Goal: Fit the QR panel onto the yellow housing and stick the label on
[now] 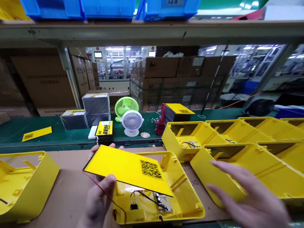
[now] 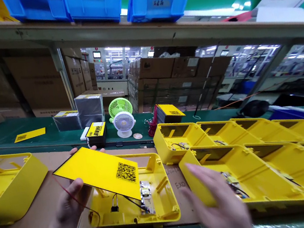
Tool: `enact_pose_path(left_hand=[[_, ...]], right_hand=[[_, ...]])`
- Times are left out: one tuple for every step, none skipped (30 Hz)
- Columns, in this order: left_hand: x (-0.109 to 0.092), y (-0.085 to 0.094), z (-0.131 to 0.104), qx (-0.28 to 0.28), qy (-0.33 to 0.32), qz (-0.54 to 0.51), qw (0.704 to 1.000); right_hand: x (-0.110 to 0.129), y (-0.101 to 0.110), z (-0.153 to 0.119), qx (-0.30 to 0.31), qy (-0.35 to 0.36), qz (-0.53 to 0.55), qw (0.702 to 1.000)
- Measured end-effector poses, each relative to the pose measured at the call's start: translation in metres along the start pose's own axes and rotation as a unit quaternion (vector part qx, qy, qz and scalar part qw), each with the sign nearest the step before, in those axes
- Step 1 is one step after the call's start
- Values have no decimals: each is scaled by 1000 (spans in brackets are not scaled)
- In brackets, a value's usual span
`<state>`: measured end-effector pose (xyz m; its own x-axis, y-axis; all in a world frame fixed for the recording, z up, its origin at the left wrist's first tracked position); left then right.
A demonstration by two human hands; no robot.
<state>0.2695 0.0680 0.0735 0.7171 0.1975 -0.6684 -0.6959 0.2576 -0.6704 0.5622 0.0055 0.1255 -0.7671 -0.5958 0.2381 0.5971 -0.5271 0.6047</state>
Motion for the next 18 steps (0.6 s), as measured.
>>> enact_pose_path(left_hand=[[4, -7, 1, 16, 10, -9, 1000], [8, -13, 2, 31, 19, -14, 999], [11, -17, 5, 41, 28, -11, 999], [13, -17, 8, 47, 35, 4, 998], [14, -14, 13, 46, 38, 32, 998], [14, -7, 19, 35, 34, 74, 996], [13, 2, 25, 21, 32, 126, 991], [12, 13, 32, 1, 26, 182, 983], [12, 24, 38, -17, 25, 235, 972], [15, 33, 44, -20, 38, 284, 958], [19, 41, 50, -17, 51, 326, 944], [25, 46, 55, -6, 67, 361, 930], [30, 50, 59, 5, 78, 387, 919], [35, 53, 63, 12, 79, 406, 910], [38, 54, 66, 14, 77, 420, 904], [40, 55, 68, 10, 69, 428, 901], [41, 56, 70, 5, 57, 433, 900], [41, 55, 71, 2, 43, 438, 898]], right_hand=[[10, -18, 11, 65, 20, 35, 997], [21, -35, 21, 127, 48, 76, 988], [31, -48, 30, 175, 74, 119, 974], [36, -58, 39, 203, 85, 159, 962], [35, -64, 48, 212, 79, 191, 955], [27, -69, 56, 207, 54, 214, 953], [15, -73, 64, 195, 13, 229, 954], [0, -77, 70, 186, -32, 238, 953], [-14, -83, 74, 184, -73, 245, 949], [-27, -90, 77, 189, -104, 254, 943], [-37, -98, 79, 196, -126, 268, 935], [-44, -107, 81, 204, -140, 285, 926], [-48, -115, 82, 210, -148, 306, 917], [-51, -123, 84, 211, -153, 329, 908], [-52, -130, 85, 208, -156, 350, 900], [-53, -136, 85, 205, -156, 368, 893], [-53, -140, 86, 202, -155, 381, 889], [-54, -144, 86, 203, -154, 388, 886]])
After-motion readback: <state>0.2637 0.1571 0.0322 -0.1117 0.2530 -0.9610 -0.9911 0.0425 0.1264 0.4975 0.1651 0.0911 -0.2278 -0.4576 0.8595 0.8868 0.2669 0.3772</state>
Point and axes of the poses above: each hand's wrist, its own z-axis towards the middle knuckle, its own y-axis out of the back of the hand, x = y × z, the point moved 7 cm from there along z, towards the middle knuckle, and after that the axes turned 6 degrees about x, right-handed, at the moved point
